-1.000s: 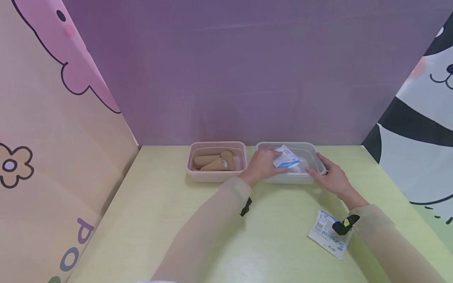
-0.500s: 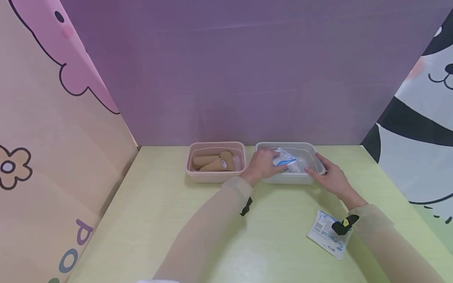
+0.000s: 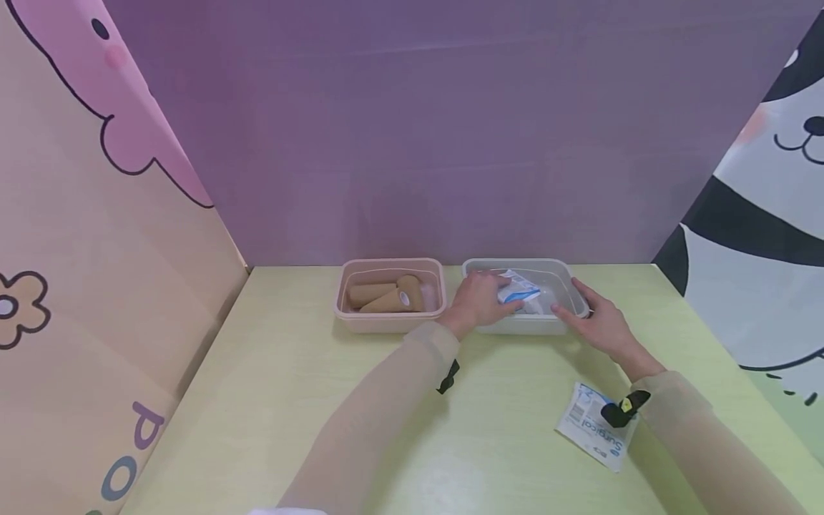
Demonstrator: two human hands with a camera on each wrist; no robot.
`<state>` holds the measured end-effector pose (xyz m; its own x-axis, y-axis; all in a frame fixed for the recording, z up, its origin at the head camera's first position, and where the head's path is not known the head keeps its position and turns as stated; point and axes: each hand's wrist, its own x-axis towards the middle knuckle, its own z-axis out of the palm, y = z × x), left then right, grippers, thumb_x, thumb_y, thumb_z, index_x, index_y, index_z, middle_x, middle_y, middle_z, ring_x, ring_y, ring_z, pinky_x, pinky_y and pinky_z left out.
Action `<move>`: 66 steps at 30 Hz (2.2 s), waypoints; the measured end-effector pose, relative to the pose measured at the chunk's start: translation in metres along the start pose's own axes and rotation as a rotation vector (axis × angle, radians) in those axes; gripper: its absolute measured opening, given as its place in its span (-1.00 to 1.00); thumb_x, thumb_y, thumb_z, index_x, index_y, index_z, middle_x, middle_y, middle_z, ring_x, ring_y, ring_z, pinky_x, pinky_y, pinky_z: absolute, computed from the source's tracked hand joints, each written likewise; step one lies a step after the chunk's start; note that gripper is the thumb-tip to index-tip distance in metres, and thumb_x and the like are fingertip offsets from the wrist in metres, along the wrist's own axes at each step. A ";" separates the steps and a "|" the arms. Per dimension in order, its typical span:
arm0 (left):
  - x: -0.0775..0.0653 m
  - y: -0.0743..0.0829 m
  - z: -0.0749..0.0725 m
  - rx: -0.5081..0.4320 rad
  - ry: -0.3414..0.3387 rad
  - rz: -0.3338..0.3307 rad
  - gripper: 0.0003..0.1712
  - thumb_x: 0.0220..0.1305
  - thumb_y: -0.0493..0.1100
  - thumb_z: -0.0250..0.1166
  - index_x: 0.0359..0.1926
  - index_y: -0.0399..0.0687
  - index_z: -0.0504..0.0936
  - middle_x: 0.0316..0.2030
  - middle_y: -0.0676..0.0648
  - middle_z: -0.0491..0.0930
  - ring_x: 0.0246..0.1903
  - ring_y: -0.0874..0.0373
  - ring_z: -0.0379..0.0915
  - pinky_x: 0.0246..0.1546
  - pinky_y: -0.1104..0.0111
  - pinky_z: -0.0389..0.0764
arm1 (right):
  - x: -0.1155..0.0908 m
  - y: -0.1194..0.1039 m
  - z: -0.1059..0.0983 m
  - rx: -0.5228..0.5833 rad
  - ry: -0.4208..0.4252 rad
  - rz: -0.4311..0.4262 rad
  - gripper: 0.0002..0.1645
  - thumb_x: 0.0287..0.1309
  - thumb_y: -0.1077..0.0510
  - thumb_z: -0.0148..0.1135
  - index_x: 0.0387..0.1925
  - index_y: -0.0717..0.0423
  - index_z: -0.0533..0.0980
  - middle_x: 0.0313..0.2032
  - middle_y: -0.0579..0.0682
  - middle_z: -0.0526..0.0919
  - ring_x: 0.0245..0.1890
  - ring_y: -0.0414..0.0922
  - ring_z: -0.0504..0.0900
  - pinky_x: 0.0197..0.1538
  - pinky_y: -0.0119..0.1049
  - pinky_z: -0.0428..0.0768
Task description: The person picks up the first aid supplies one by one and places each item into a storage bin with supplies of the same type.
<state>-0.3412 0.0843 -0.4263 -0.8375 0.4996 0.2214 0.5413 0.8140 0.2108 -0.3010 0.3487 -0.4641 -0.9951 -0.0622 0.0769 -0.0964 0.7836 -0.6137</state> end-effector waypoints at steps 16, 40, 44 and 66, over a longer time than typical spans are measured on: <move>0.000 0.006 0.002 0.014 -0.009 -0.048 -0.34 0.50 0.39 0.18 0.45 0.26 0.58 0.49 0.05 0.51 0.54 0.09 0.33 0.51 0.26 0.40 | -0.001 -0.001 0.000 -0.008 0.000 -0.006 0.16 0.50 -0.33 0.19 0.71 0.18 -0.13 0.57 0.55 0.12 0.52 0.56 0.19 0.43 0.48 0.31; -0.014 0.019 -0.024 -0.079 0.108 0.078 -0.25 0.45 0.33 0.29 0.52 0.14 0.50 0.47 0.02 0.53 0.49 0.04 0.41 0.54 0.22 0.38 | 0.000 0.000 0.000 -0.005 -0.005 -0.009 0.18 0.47 -0.36 0.19 0.71 0.17 -0.13 0.57 0.55 0.11 0.52 0.57 0.19 0.43 0.50 0.29; -0.017 0.022 -0.029 -0.072 0.132 0.111 -0.24 0.45 0.31 0.31 0.52 0.11 0.49 0.47 0.00 0.54 0.50 0.09 0.41 0.56 0.24 0.33 | 0.001 0.001 0.001 -0.012 0.002 -0.011 0.18 0.47 -0.35 0.20 0.71 0.17 -0.12 0.56 0.54 0.14 0.51 0.56 0.21 0.42 0.49 0.31; -0.041 0.042 -0.031 -0.162 0.180 0.202 -0.25 0.40 0.29 0.38 0.47 0.10 0.55 0.45 -0.03 0.56 0.47 0.08 0.44 0.58 0.21 0.31 | -0.002 -0.002 0.001 -0.014 0.029 -0.049 0.12 0.49 -0.25 0.24 0.68 0.29 -0.05 0.50 0.59 0.23 0.44 0.58 0.32 0.37 0.44 0.42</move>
<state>-0.2815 0.0884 -0.3972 -0.6929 0.5738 0.4365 0.7123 0.6388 0.2908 -0.2992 0.3466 -0.4639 -0.9881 -0.0829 0.1295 -0.1445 0.7884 -0.5980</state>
